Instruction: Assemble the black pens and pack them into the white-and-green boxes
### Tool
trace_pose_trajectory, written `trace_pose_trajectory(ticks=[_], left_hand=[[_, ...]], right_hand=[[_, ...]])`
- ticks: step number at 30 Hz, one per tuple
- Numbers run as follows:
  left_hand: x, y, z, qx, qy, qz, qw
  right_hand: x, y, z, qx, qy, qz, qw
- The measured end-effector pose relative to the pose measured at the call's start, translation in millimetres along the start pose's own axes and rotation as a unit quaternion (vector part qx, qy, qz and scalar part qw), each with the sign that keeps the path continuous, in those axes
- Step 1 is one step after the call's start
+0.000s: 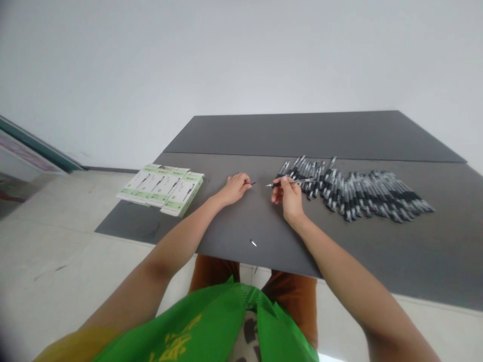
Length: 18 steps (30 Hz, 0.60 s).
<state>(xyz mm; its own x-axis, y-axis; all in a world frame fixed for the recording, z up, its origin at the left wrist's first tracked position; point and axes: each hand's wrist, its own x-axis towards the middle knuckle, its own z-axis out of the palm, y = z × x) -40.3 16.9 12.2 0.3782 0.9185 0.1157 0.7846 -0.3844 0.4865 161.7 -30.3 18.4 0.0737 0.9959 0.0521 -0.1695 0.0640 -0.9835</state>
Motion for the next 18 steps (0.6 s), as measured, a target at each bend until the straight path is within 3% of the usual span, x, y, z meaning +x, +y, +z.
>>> trace_pose_trajectory(ticks=[4,7,18], left_hand=[[-5,14,5.7,-0.035,-0.054,0.125,0.99],[-10,22,8.0,-0.024,-0.092,0.177,0.98],[-8,25,4.3,-0.068,-0.123,0.18,0.974]], right_hand=[[5,10,2,0.024,-0.036,0.02,0.999],[8,15,2,0.036,-0.048,0.027,0.998],[8,17,-3,0.022,-0.091,0.044,0.995]])
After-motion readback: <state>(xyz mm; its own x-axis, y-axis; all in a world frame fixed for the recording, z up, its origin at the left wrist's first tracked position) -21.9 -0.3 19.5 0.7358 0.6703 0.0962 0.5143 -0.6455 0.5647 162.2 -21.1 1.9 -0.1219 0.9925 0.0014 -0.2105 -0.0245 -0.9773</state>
